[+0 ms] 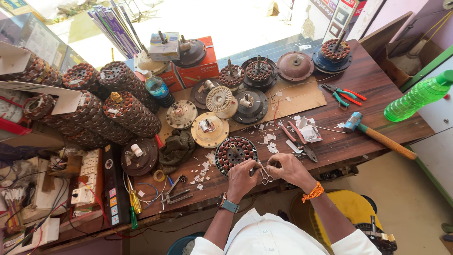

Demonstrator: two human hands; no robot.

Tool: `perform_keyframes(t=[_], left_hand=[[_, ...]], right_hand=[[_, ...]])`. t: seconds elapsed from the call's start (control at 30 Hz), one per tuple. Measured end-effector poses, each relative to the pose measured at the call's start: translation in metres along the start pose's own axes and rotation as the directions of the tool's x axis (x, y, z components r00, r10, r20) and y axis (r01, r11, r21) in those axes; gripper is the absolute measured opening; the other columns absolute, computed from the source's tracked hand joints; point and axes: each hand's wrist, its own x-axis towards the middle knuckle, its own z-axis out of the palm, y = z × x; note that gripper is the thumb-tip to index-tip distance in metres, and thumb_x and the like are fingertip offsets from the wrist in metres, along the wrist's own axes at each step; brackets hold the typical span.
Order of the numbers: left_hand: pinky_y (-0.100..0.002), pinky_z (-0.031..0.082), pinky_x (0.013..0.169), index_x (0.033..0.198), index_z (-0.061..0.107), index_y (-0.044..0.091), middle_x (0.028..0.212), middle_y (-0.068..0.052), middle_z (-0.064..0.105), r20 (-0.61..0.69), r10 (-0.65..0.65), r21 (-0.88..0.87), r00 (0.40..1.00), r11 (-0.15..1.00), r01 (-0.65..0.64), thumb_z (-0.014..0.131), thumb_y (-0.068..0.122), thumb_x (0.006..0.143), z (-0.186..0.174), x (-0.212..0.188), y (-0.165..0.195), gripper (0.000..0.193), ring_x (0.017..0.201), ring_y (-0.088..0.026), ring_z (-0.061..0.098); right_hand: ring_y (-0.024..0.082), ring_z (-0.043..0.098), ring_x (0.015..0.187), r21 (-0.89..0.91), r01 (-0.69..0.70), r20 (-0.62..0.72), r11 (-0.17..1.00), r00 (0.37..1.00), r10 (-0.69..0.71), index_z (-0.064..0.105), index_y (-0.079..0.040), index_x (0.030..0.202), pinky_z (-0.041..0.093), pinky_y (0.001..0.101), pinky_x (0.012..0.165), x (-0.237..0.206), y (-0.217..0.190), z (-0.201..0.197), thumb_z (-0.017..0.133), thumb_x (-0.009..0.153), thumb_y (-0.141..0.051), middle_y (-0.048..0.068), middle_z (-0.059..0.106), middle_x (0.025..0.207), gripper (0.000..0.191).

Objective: The person works at a cluttered workbench rewinding a fan motor stator. They press copper wire coils into the stator slots by hand, use a green-handled tool to seat the windings, trim excess material with scissors, tap the assembly with a hammer, and fit small rings onto the motor shaft before reaching for another tool.

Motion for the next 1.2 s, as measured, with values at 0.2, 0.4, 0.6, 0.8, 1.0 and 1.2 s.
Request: perform_keyframes(t=[0.2, 0.4, 0.6, 0.8, 1.0, 1.2], left_hand=[[-0.039, 0.054, 0.071, 0.090, 0.073, 0.013, 0.090, -0.001, 0.075, -0.030, 0.023, 0.011, 0.999, 1.000, -0.023, 0.077, 0.016, 0.082, -0.001, -0.002, 0.003, 0.009, 0.083, -0.027, 0.072], [-0.039, 0.055, 0.070, 0.089, 0.073, 0.012, 0.090, -0.001, 0.075, -0.033, 0.014, 0.011, 0.999, 1.000, -0.014, 0.077, 0.017, 0.083, -0.004, 0.000, 0.009, 0.009, 0.083, -0.026, 0.072], [-0.037, 0.053, 0.067, 0.089, 0.074, 0.012, 0.089, -0.002, 0.075, -0.055, 0.008, -0.033, 0.998, 0.999, -0.010, 0.077, 0.018, 0.085, -0.008, 0.003, 0.020, 0.009, 0.078, -0.024, 0.071], [-0.029, 0.046, 0.059, 0.097, 0.075, 0.008, 0.081, -0.002, 0.070, -0.008, -0.098, -0.317, 0.995, 0.944, 0.090, 0.076, 0.018, 0.092, -0.016, 0.010, 0.018, 0.011, 0.066, -0.013, 0.061], [-0.022, 0.046, 0.061, 0.099, 0.071, 0.004, 0.080, 0.005, 0.066, 0.025, -0.211, -0.650, 0.977, 0.739, 0.177, 0.072, 0.014, 0.094, -0.015, 0.011, 0.016, 0.010, 0.070, -0.001, 0.057], [-0.023, 0.050, 0.062, 0.099, 0.070, 0.005, 0.080, 0.003, 0.067, 0.031, -0.233, -0.727, 0.972, 0.662, 0.182, 0.071, 0.013, 0.096, -0.015, 0.012, 0.019, 0.008, 0.070, -0.003, 0.060]], right_hand=[[0.027, 0.074, 0.084, -0.079, -0.027, 0.029, 0.997, 0.999, 0.030, 0.076, -0.002, 0.099, 0.057, 0.0386, 0.078, 0.004, 0.003, -0.003, 0.075, 0.083, -0.028, 0.016, 0.077, 0.093, 0.031], [0.028, 0.074, 0.086, -0.153, -0.007, 0.023, 0.988, 1.000, 0.011, 0.077, -0.003, 0.098, 0.056, 0.0391, 0.080, 0.004, 0.018, -0.014, 0.076, 0.082, -0.028, 0.014, 0.077, 0.095, 0.029], [0.014, 0.072, 0.074, 0.145, 0.035, -0.102, 0.989, 0.995, -0.021, 0.074, -0.003, 0.100, 0.057, 0.0310, 0.070, -0.008, 0.028, -0.030, 0.072, 0.087, -0.023, 0.006, 0.077, 0.081, 0.024], [0.008, 0.058, 0.067, 0.335, -0.127, -0.172, 0.934, 0.966, 0.193, 0.077, -0.001, 0.103, 0.049, 0.0268, 0.061, -0.023, 0.034, -0.012, 0.071, 0.095, -0.025, 0.005, 0.066, 0.073, 0.026], [0.011, 0.063, 0.072, 0.468, -0.104, -0.173, 0.878, 0.963, 0.207, 0.075, 0.001, 0.100, 0.053, 0.0264, 0.067, -0.029, 0.051, -0.004, 0.065, 0.098, -0.020, 0.004, 0.070, 0.080, 0.024], [0.012, 0.059, 0.072, 0.650, 0.043, -0.285, 0.759, 0.939, 0.191, 0.068, 0.005, 0.096, 0.048, 0.0260, 0.067, -0.037, 0.055, -0.005, 0.063, 0.105, -0.018, 0.005, 0.066, 0.082, 0.025]])
